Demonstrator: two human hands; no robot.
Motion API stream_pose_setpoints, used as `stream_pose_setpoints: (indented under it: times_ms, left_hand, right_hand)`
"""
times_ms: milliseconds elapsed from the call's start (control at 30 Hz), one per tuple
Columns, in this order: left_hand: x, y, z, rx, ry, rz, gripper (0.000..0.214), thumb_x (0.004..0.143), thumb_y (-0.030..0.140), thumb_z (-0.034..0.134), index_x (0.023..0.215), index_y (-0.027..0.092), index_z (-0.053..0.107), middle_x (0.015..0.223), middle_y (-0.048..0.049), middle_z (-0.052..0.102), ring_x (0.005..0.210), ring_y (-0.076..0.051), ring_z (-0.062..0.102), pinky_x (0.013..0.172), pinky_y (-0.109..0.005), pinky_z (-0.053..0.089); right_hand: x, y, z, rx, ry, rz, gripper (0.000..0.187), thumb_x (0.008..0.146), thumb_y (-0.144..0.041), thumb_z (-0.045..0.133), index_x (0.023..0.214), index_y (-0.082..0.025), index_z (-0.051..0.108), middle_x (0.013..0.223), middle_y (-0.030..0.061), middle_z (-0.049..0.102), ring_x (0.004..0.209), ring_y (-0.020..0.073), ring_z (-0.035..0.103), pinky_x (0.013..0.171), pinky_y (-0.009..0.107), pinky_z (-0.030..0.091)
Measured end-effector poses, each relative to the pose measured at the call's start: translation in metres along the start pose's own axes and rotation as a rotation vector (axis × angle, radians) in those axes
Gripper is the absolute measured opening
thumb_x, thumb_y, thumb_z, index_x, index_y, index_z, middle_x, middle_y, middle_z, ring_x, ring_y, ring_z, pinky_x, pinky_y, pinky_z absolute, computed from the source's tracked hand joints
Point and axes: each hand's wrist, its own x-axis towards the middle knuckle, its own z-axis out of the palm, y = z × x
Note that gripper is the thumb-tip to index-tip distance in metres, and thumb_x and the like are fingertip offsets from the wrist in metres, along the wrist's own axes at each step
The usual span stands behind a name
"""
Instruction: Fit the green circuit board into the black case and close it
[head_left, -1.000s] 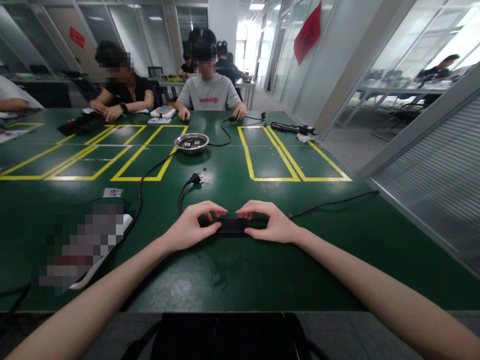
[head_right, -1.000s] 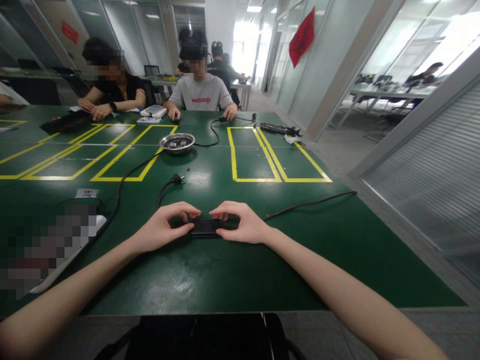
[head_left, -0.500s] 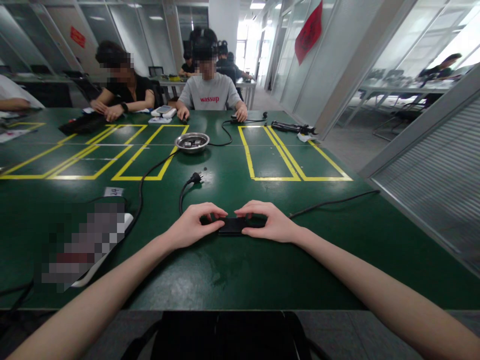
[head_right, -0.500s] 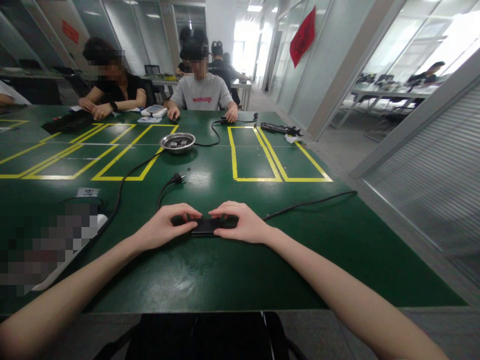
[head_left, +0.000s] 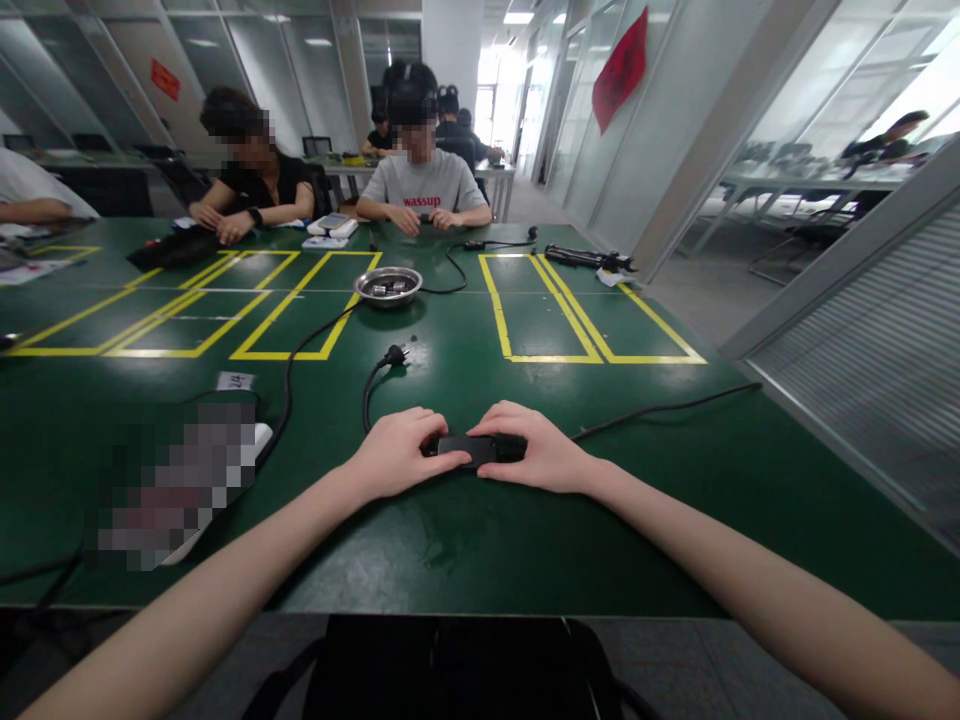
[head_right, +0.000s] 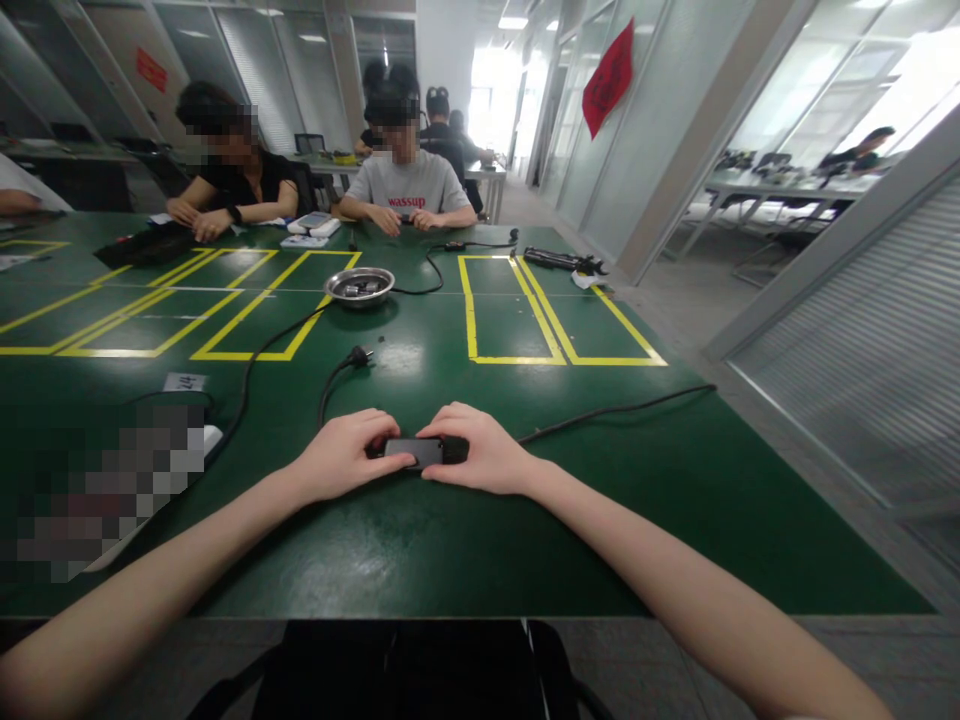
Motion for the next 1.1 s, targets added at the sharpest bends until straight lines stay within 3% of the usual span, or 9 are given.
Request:
stream_pose_setpoints:
  times_ms: [200,367,567,1100]
  left_hand:
    - [-0.0007,-0.0006,0.0003,0.093,-0.032,0.046,0.051,0.096,0.061,0.066,0.07,0.019,0.056,0.069,0.001,0.059,0.064,-0.016,0.055,0.058,-0.026,0.032]
    - [-0.0026,-0.0036,0.0027,0.05,0.085,0.156,0.054,0.098,0.063,0.062,0.069,0.019,0.054,0.068,0.0011,0.057,0.064,-0.015,0.052,0.058,-0.026,0.033]
    - [-0.0027,-0.0021,0.0044,0.057,0.153,0.25,0.051,0.1,0.061,0.06,0.071,0.019,0.056,0.068,-0.0008,0.058,0.067,-0.017,0.053,0.061,-0.029,0.036]
    - [-0.0033,-0.0002,0.0047,0.071,0.177,0.221,0.046,0.1,0.061,0.059,0.085,0.018,0.065,0.077,-0.0036,0.066,0.073,-0.02,0.061,0.071,-0.032,0.045]
  right_hand:
    - [0.0005,-0.0015,0.0013,-0.059,0.035,-0.117,0.034,0.087,-0.031,0.082,0.117,-0.021,0.071,0.107,0.0089,0.071,0.099,0.0241,0.066,0.088,0.041,0.057]
    - [-0.0002,0.0,0.0034,-0.174,0.019,-0.133,0.041,0.088,-0.032,0.08,0.125,-0.02,0.066,0.113,0.0114,0.071,0.103,0.0257,0.066,0.088,0.041,0.057]
    - [0.0007,-0.0004,0.0064,-0.332,-0.033,-0.127,0.028,0.098,-0.038,0.069,0.115,-0.016,0.069,0.096,0.0097,0.074,0.086,0.0239,0.068,0.077,0.037,0.054]
    - [0.001,-0.0025,0.0038,-0.541,-0.032,-0.199,0.038,0.111,-0.041,0.044,0.117,-0.013,0.069,0.089,0.0115,0.074,0.079,0.0228,0.069,0.071,0.035,0.048]
